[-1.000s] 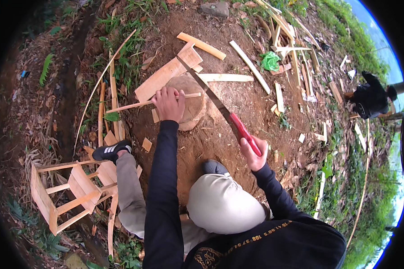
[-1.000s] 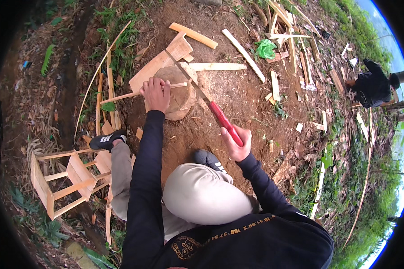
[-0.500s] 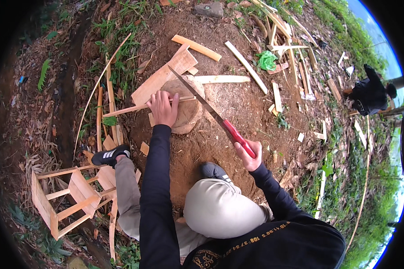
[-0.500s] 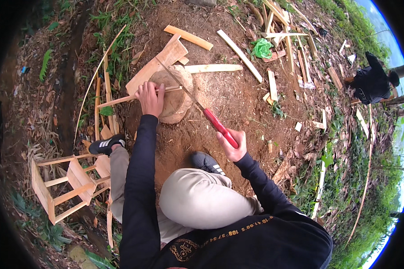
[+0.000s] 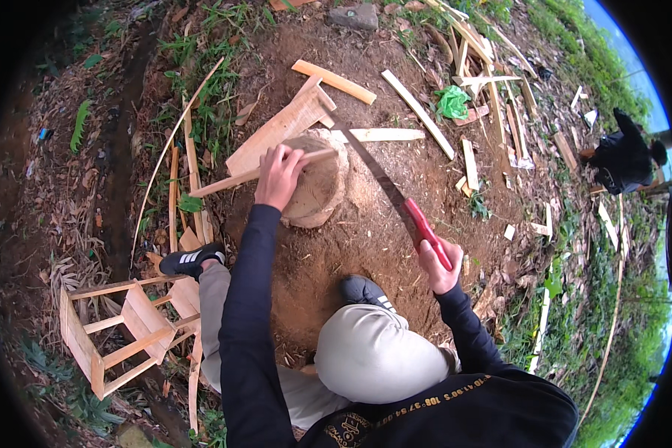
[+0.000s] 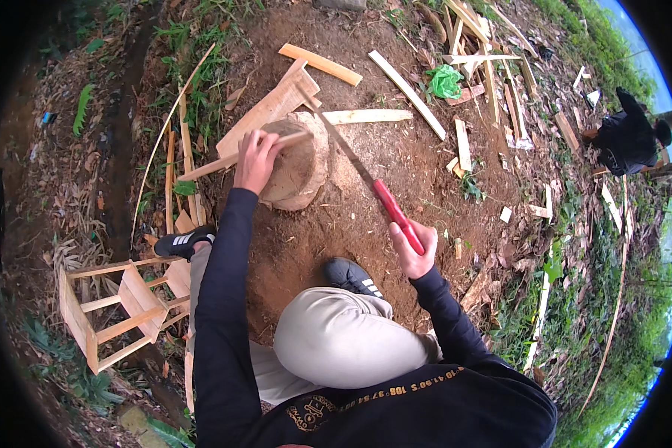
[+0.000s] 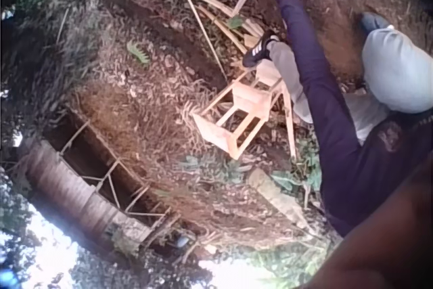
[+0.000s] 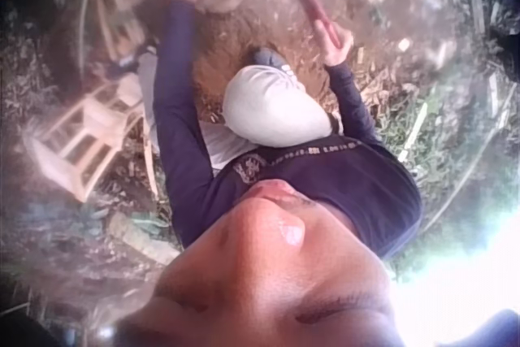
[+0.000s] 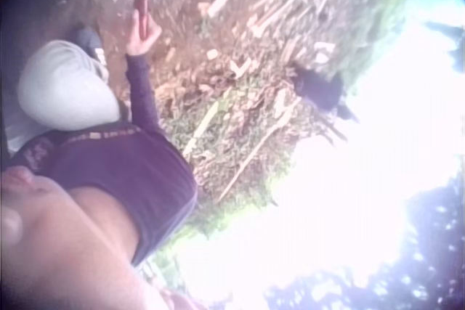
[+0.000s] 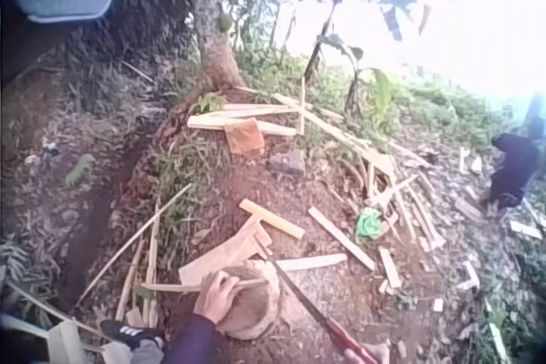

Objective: The person uses a red hand saw to cut a piece of light-colored wood resting on a wooden stump. They hold the wood steady with their left hand while sawing with their right hand. The task is performed outdoors on a dirt ground scattered with wood scraps.

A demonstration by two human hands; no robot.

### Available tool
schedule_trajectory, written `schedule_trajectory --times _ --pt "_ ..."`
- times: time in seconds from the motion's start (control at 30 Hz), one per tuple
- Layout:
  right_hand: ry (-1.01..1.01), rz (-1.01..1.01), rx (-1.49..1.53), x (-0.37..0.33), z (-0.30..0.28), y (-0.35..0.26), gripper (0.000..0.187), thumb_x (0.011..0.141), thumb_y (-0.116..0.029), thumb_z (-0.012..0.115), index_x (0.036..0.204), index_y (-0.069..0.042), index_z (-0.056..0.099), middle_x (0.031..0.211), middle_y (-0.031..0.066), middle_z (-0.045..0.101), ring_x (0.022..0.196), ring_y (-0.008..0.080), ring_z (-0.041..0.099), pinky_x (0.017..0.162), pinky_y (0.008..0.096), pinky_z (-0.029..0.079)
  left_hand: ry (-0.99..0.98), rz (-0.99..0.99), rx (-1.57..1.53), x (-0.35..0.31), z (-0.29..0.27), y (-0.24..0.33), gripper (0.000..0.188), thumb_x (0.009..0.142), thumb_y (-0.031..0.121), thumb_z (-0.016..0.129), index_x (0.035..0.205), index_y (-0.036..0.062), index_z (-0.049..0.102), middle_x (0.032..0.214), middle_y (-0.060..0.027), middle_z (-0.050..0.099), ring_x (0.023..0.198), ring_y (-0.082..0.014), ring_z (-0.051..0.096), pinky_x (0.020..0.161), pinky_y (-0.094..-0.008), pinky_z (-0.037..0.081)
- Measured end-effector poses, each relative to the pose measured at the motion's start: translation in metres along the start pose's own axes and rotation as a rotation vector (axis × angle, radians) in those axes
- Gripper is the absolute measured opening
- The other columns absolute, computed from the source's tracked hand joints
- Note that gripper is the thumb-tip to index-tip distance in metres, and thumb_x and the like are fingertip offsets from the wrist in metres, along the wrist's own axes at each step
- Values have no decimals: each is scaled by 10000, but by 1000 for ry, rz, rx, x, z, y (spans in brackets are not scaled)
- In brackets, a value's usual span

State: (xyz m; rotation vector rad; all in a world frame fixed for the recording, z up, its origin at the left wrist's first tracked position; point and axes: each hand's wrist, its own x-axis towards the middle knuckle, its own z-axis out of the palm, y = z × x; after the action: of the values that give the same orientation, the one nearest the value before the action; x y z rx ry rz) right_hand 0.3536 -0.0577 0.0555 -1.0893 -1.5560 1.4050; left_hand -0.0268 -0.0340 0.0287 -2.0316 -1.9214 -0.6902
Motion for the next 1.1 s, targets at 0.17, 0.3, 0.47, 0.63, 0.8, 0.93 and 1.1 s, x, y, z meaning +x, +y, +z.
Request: schedule_trajectory --times 0.17,0.3,0.47,0.63,0.8,0.93,1.1 --pt "46 65 20 3 -4 4 327 949 -266 662 766 4 638 537 -28 510 480 48 453 460 254 339 -30 -9 15 24 12 14 181 946 290 619 1006 120 638 954 -41 584 942 -263 558 800 -415 420" --pt "-15 49 -3 14 -15 9 331 955 -257 658 745 -3 630 546 -30 511 479 52 443 454 265 329 -117 20 26 23 19 13 210 949 302 605 1012 106 644 972 -47 607 964 -270 562 818 -420 412" --pt "-84 6 73 31 -32 -17 315 970 -233 634 766 7 631 557 -35 514 485 48 439 453 257 326 -124 85 52 20 23 9 199 935 306 612 962 110 623 940 -42 582 951 -262 556 811 -424 407" --pt "-161 29 10 31 -35 -11 306 960 -247 645 784 3 652 559 -18 545 473 61 464 451 267 341 -87 119 94 18 26 5 187 945 335 603 944 148 610 916 -24 564 919 -240 552 804 -411 408" --pt "-89 -48 -47 26 -31 -3 278 936 -238 652 814 9 683 511 -3 512 434 80 478 441 278 358 -97 102 90 16 23 5 202 947 341 601 926 140 612 908 -28 563 918 -245 555 808 -408 415" --pt "-119 23 -38 15 -12 9 244 935 -202 656 842 21 686 508 1 504 433 73 462 436 278 356 -104 100 57 20 22 8 209 947 341 605 925 134 624 900 -43 566 918 -258 558 812 -409 419" --pt "-6 -75 -20 7 -9 5 290 941 -206 665 733 -7 625 497 17 490 425 89 453 442 294 348 -82 106 69 22 23 5 221 932 337 627 942 116 642 884 -45 571 902 -267 555 743 -415 394"
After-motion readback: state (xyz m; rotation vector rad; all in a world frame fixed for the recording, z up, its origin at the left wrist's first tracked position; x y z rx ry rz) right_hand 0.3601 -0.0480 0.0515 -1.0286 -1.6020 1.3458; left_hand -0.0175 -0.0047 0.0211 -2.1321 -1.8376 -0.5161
